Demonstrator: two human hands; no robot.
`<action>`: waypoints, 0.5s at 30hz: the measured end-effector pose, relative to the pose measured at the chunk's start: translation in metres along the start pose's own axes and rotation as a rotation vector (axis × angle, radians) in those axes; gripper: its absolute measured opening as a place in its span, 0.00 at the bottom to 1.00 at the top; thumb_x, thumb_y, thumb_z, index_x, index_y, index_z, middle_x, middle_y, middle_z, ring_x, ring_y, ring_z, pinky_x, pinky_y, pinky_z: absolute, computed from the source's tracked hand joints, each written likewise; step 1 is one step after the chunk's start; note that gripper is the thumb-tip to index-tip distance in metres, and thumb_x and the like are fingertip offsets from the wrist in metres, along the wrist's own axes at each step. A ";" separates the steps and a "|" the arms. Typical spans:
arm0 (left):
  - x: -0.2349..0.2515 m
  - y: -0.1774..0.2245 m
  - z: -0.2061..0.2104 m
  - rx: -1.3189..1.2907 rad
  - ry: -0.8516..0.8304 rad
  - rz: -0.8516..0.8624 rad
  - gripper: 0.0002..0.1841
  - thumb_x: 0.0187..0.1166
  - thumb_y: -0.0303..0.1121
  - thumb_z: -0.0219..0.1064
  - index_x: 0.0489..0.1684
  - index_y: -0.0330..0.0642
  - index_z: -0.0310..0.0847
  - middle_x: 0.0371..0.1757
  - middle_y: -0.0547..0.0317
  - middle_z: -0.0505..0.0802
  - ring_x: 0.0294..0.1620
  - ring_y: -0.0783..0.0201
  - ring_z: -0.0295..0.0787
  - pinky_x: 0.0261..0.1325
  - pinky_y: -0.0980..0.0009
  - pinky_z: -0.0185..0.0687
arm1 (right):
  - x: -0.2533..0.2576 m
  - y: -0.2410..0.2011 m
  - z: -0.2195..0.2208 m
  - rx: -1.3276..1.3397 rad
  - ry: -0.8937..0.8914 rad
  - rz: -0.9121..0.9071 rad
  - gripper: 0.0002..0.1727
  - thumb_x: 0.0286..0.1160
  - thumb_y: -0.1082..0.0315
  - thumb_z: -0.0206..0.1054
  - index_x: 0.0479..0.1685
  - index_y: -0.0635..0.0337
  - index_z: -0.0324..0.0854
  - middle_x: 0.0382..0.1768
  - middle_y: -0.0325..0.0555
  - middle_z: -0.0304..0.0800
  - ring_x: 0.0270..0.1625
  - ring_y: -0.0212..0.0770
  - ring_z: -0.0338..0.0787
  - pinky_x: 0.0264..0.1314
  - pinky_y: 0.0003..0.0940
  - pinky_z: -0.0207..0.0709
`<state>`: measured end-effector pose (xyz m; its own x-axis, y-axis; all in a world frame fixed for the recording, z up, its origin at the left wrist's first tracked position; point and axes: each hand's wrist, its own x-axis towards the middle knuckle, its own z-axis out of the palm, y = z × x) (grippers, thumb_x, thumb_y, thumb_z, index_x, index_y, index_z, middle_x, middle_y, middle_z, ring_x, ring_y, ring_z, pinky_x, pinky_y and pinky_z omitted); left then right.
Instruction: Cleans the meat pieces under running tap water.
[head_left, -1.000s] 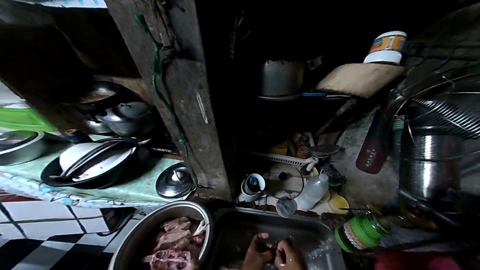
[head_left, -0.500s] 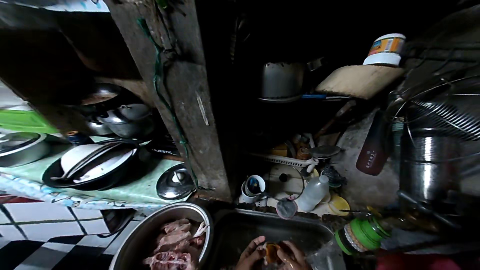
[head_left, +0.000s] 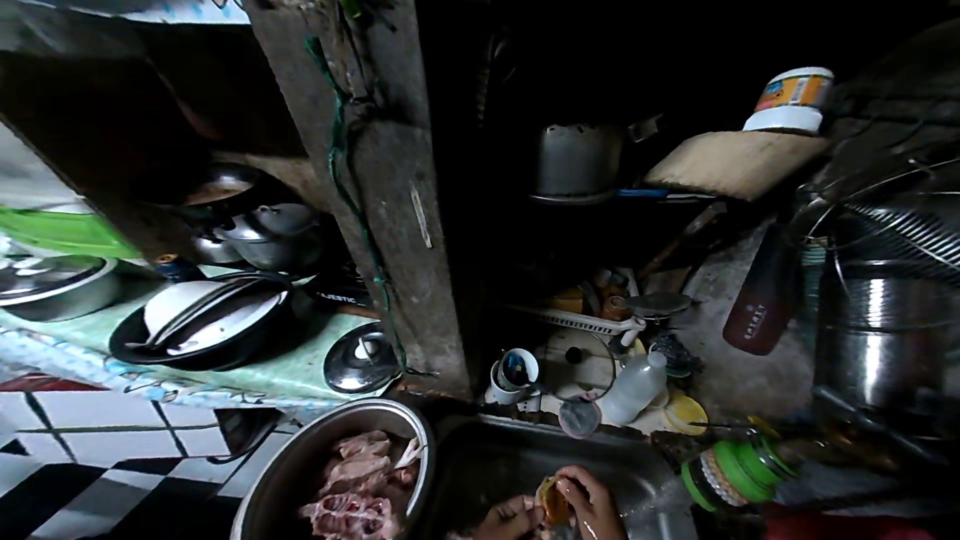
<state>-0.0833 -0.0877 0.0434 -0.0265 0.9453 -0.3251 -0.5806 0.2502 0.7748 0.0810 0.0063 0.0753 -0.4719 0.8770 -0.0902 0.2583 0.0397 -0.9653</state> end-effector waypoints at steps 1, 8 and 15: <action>0.000 0.000 0.002 -0.002 -0.013 0.027 0.07 0.80 0.26 0.65 0.49 0.35 0.86 0.38 0.54 0.95 0.37 0.63 0.93 0.47 0.67 0.91 | 0.001 0.002 -0.001 0.069 -0.017 0.034 0.13 0.85 0.69 0.59 0.55 0.67 0.86 0.44 0.48 0.90 0.38 0.34 0.87 0.40 0.31 0.83; 0.007 -0.002 0.010 -0.010 0.031 0.048 0.08 0.80 0.24 0.63 0.48 0.32 0.86 0.35 0.52 0.94 0.34 0.63 0.91 0.44 0.67 0.90 | -0.001 0.017 0.001 0.273 -0.074 0.192 0.16 0.89 0.67 0.55 0.61 0.65 0.83 0.42 0.48 0.90 0.33 0.35 0.86 0.34 0.31 0.82; 0.009 -0.006 0.028 -0.128 0.212 0.091 0.07 0.80 0.19 0.63 0.50 0.27 0.83 0.40 0.45 0.95 0.40 0.56 0.95 0.51 0.60 0.93 | -0.014 -0.016 -0.005 -0.321 0.082 -0.030 0.18 0.82 0.63 0.67 0.61 0.68 0.84 0.55 0.61 0.90 0.57 0.54 0.91 0.64 0.49 0.83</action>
<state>-0.0569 -0.0749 0.0515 -0.2453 0.8942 -0.3744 -0.6660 0.1252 0.7354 0.0876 -0.0041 0.0934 -0.4176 0.9081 -0.0305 0.5038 0.2035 -0.8395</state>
